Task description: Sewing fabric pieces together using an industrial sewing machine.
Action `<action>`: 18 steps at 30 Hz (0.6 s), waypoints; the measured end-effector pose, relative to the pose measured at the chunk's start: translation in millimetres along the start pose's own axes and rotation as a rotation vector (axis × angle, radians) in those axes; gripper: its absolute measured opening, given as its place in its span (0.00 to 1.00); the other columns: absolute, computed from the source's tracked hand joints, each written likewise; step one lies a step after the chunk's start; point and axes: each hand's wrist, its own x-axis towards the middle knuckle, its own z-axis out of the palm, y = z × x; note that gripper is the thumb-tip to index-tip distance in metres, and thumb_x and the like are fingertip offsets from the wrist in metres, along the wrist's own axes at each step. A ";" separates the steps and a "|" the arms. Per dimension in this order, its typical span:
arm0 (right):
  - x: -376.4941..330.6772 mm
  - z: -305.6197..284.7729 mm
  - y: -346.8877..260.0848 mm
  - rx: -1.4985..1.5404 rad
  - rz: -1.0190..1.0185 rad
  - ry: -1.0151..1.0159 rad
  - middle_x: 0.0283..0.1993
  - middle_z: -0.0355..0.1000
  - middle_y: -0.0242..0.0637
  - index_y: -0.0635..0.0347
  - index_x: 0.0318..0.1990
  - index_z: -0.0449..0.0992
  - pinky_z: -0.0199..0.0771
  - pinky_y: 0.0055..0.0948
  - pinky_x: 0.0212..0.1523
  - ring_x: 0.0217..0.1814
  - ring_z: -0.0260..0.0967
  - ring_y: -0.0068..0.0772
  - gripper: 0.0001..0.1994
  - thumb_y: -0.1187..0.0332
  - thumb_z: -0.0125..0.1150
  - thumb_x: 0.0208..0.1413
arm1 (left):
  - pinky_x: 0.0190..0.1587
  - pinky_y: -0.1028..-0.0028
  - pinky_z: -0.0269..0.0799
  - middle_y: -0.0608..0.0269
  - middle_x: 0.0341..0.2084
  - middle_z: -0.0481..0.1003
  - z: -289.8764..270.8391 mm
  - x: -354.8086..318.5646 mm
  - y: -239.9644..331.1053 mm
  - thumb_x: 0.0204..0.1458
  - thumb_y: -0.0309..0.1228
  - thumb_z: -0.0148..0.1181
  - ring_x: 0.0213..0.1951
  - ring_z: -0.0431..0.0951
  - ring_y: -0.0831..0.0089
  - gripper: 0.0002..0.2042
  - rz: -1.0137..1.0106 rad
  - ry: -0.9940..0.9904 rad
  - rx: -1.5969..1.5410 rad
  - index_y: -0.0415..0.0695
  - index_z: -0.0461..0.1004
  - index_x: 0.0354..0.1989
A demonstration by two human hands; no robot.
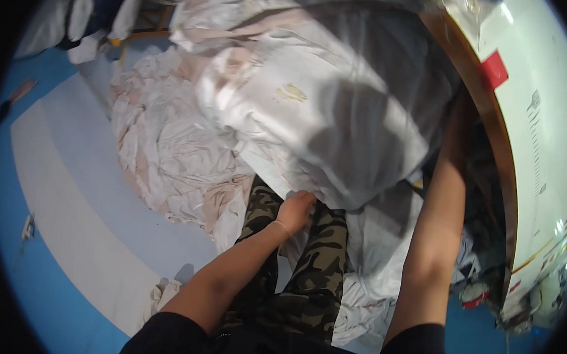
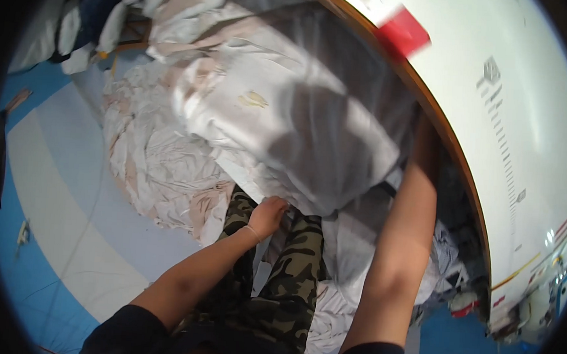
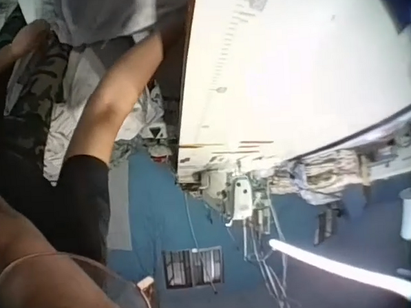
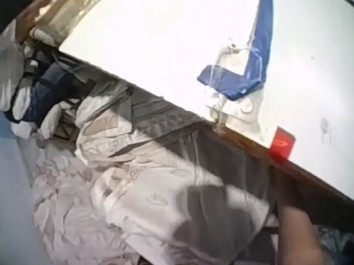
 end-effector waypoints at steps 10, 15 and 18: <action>-234.6 -93.9 -93.9 0.456 0.423 -0.053 0.62 0.68 0.51 0.71 0.64 0.63 0.65 0.35 0.62 0.60 0.69 0.42 0.32 0.63 0.66 0.57 | 0.64 0.54 0.56 0.46 0.64 0.57 -115.6 13.6 57.7 0.47 0.26 0.66 0.63 0.59 0.44 0.31 0.269 0.693 0.227 0.46 0.64 0.63; -266.6 -72.7 -82.5 0.804 0.573 -0.137 0.56 0.72 0.50 0.68 0.59 0.69 0.67 0.36 0.59 0.57 0.71 0.46 0.26 0.63 0.65 0.55 | 0.60 0.57 0.61 0.50 0.57 0.64 -143.2 50.4 41.9 0.44 0.21 0.64 0.58 0.64 0.48 0.27 0.247 0.694 0.490 0.48 0.71 0.56; -265.4 -67.7 -90.3 0.992 0.540 -0.188 0.52 0.75 0.49 0.68 0.56 0.72 0.69 0.38 0.57 0.53 0.73 0.48 0.22 0.65 0.62 0.56 | 0.47 0.59 0.64 0.61 0.36 0.74 -151.0 52.0 -12.1 0.37 0.15 0.54 0.44 0.73 0.58 0.18 0.292 0.601 0.348 0.48 0.76 0.38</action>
